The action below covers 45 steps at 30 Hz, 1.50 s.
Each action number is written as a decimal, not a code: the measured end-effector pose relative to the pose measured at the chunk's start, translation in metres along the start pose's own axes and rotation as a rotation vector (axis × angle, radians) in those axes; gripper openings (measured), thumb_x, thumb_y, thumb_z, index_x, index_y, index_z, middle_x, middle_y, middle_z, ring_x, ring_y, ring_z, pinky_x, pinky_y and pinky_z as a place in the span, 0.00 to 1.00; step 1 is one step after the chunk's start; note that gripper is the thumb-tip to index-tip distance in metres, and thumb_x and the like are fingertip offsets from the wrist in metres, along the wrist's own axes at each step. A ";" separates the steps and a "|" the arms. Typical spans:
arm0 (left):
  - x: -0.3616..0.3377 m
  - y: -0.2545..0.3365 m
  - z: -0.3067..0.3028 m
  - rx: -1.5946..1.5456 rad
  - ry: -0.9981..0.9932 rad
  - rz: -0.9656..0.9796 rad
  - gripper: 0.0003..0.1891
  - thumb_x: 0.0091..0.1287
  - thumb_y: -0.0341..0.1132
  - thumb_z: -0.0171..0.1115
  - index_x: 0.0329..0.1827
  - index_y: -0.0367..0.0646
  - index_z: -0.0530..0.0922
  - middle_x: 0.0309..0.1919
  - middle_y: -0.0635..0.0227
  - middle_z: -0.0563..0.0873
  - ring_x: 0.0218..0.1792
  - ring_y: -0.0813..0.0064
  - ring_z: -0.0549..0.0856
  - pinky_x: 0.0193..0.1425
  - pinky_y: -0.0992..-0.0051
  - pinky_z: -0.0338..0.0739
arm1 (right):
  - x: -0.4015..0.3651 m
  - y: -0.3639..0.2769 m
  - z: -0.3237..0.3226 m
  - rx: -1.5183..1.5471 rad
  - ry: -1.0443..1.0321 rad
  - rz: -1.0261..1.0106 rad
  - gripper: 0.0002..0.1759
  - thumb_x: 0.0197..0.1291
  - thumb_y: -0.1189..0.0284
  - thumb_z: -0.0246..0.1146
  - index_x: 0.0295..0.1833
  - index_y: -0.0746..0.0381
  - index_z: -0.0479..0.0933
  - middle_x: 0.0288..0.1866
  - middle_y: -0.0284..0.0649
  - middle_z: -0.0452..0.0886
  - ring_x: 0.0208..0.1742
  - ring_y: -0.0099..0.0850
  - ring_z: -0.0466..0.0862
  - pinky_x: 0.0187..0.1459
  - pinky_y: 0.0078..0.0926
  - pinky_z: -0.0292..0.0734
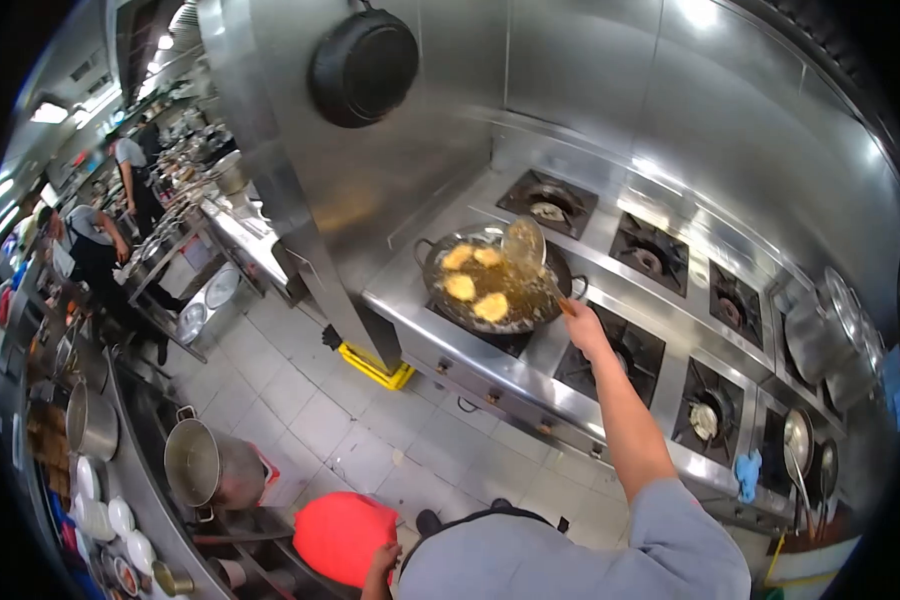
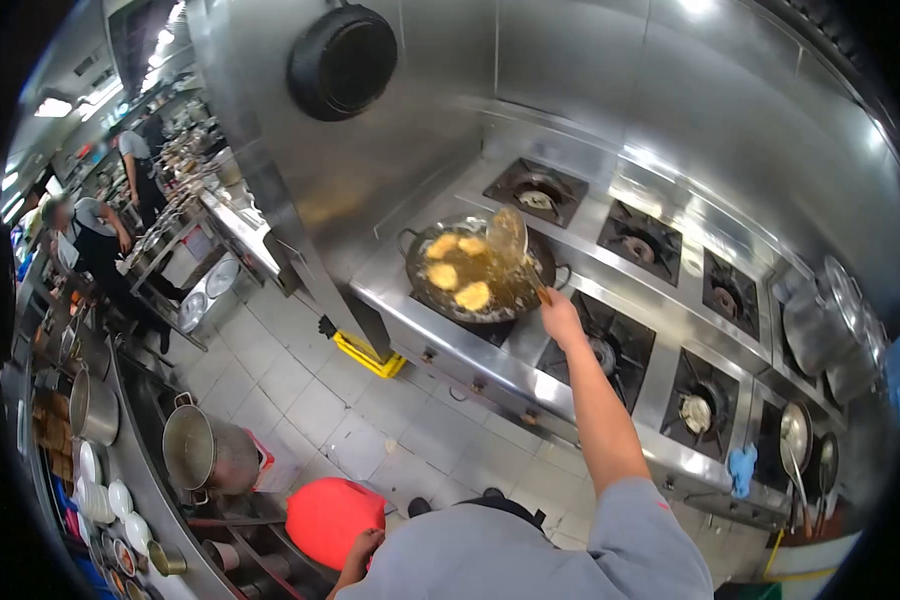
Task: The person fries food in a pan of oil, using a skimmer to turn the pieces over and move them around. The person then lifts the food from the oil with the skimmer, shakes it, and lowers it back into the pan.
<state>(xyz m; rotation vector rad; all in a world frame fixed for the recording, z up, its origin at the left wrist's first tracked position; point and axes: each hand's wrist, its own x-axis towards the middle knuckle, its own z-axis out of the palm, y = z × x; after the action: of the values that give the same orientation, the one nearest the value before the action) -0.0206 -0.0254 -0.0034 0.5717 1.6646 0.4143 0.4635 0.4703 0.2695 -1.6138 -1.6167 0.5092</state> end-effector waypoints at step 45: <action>0.025 0.026 0.005 0.118 -0.066 0.030 0.21 0.64 0.44 0.59 0.52 0.35 0.76 0.34 0.63 0.84 0.26 0.74 0.81 0.28 0.73 0.75 | -0.081 -0.034 -0.053 -0.118 0.008 0.193 0.28 0.59 0.75 0.54 0.67 0.66 0.64 0.54 0.53 0.78 0.55 0.45 0.79 0.56 0.34 0.71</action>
<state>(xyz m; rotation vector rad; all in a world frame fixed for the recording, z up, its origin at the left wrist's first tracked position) -0.0149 0.0100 -0.0093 0.6914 1.6262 0.3177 0.4720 0.3755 0.3083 -1.8702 -1.5176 0.5138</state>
